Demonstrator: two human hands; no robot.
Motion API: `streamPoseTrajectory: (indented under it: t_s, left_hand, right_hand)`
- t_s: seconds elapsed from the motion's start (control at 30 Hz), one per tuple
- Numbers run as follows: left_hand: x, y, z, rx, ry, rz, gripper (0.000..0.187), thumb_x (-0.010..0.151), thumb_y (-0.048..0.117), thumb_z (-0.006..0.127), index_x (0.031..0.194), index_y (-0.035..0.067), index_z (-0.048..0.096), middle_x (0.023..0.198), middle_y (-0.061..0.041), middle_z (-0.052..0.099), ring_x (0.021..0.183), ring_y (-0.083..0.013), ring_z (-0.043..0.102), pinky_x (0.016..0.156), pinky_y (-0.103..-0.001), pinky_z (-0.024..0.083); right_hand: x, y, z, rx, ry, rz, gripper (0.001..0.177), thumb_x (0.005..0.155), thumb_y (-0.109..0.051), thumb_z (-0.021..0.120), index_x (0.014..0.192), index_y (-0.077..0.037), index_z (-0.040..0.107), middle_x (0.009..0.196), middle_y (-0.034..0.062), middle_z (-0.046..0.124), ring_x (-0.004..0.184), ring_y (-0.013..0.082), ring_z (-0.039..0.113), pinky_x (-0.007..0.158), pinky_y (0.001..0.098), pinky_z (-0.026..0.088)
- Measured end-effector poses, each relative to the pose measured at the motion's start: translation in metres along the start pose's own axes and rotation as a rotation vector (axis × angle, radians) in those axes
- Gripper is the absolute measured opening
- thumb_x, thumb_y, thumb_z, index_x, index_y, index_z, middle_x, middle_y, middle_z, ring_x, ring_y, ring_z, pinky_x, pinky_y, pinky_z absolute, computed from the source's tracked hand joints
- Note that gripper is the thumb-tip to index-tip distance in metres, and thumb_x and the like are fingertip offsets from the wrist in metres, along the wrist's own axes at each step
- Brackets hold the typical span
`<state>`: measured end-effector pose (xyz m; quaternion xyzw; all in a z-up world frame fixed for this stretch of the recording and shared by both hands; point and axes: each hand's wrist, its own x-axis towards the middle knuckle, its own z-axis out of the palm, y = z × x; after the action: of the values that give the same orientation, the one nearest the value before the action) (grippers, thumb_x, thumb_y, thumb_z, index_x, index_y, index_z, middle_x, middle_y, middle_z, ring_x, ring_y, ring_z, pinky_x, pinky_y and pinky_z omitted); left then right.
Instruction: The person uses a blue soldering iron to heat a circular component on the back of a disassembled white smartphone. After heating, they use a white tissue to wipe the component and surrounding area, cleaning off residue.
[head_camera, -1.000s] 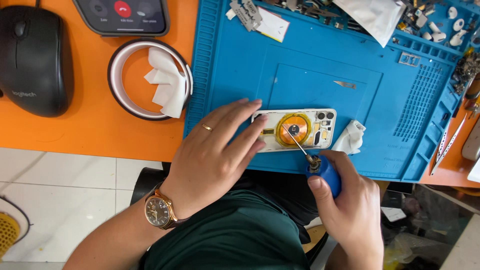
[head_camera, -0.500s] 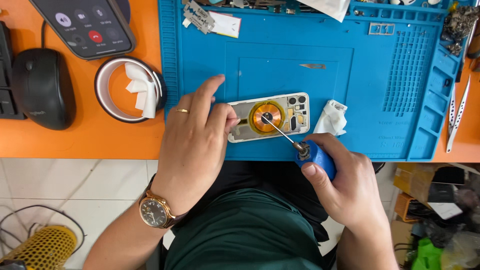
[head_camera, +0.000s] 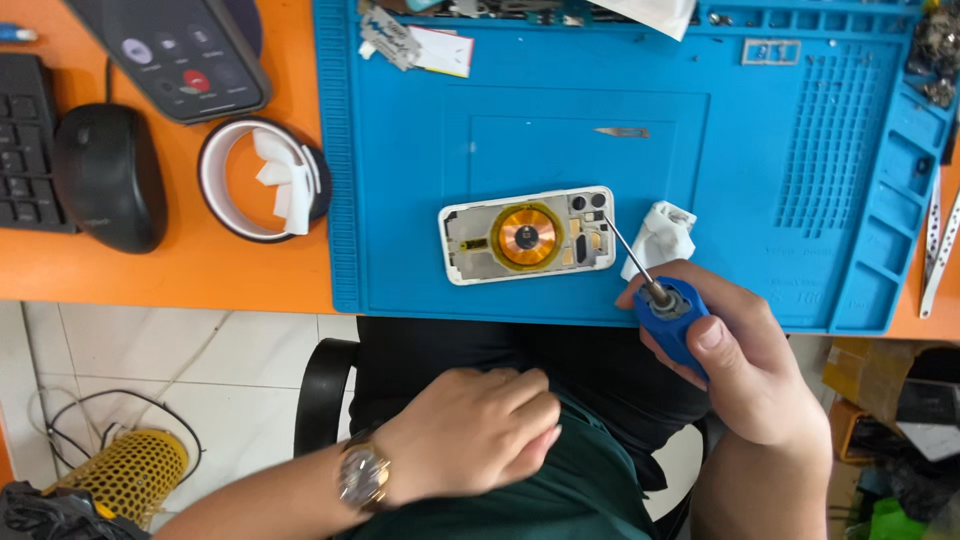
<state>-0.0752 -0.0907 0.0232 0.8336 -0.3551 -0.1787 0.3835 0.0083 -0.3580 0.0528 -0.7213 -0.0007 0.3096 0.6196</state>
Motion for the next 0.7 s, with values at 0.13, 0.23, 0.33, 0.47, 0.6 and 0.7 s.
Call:
streamPoseTrajectory:
  t_s: [0.13, 0.23, 0.33, 0.47, 0.6, 0.7]
  left_hand:
    - [0.005, -0.073, 0.079, 0.104, -0.245, -0.235, 0.019, 0.112, 0.029, 0.053, 0.104, 0.013, 0.059, 0.096, -0.008, 0.063, 0.081, -0.0334, 0.066, 0.045, -0.051, 0.050]
    - [0.000, -0.108, 0.112, 0.675, 0.321, -0.106, 0.065, 0.108, 0.028, 0.077, 0.165, 0.030, 0.045, 0.145, -0.016, 0.069, 0.134, -0.0389, 0.067, 0.095, -0.052, 0.065]
    - [0.018, -0.081, 0.076, 0.039, 0.064, -0.098, 0.061, 0.089, 0.036, 0.088, 0.137, 0.011, 0.062, 0.128, -0.025, 0.071, 0.115, -0.0487, 0.068, 0.081, -0.059, 0.060]
    - [0.026, -0.037, 0.034, -0.458, -0.281, -0.123, 0.036, 0.111, 0.040, 0.042, 0.127, 0.017, 0.064, 0.125, -0.009, 0.071, 0.109, -0.0317, 0.070, 0.068, -0.044, 0.052]
    - [0.000, -0.018, -0.004, -0.032, 0.430, 0.268, 0.020, 0.117, 0.023, 0.071, 0.122, 0.017, 0.052, 0.111, -0.010, 0.062, 0.080, -0.0279, 0.063, 0.056, -0.037, 0.041]
    - [-0.012, -0.042, -0.053, 0.272, 0.664, 0.317, 0.026, 0.117, 0.036, 0.068, 0.109, 0.011, 0.065, 0.106, -0.010, 0.065, 0.082, -0.0225, 0.066, 0.062, -0.033, 0.049]
  right_hand:
    - [0.003, 0.000, 0.006, 0.089, -0.059, -0.065, 0.080, 0.102, -0.070, 0.053, 0.118, 0.007, 0.067, 0.056, 0.0009, 0.045, 0.043, 0.0093, 0.039, 0.042, 0.0250, 0.029]
    - [0.000, -0.002, 0.016, 0.019, 0.032, -0.083, 0.083, 0.100, -0.075, 0.053, 0.116, 0.005, 0.069, 0.054, 0.0038, 0.051, 0.047, 0.0096, 0.044, 0.048, 0.0231, 0.034]
    - [-0.004, -0.003, 0.025, -0.141, 0.111, 0.005, 0.083, 0.096, -0.076, 0.049, 0.113, 0.002, 0.071, 0.056, 0.0036, 0.052, 0.044, 0.0097, 0.045, 0.041, 0.0227, 0.033]
    - [0.000, -0.005, 0.031, -0.214, 0.126, -0.042, 0.081, 0.100, -0.071, 0.046, 0.115, 0.006, 0.067, 0.056, 0.0054, 0.052, 0.047, 0.0105, 0.045, 0.045, 0.0239, 0.032]
    - [-0.002, -0.003, 0.037, -0.310, 0.208, 0.030, 0.080, 0.098, -0.070, 0.045, 0.118, 0.003, 0.070, 0.061, 0.0089, 0.056, 0.052, 0.0161, 0.053, 0.048, 0.0270, 0.040]
    - [-0.006, -0.008, 0.049, -0.822, 0.306, 0.220, 0.069, 0.091, -0.068, 0.039, 0.124, -0.019, 0.074, 0.071, 0.0033, 0.064, 0.066, 0.0202, 0.055, 0.061, 0.0391, 0.041]
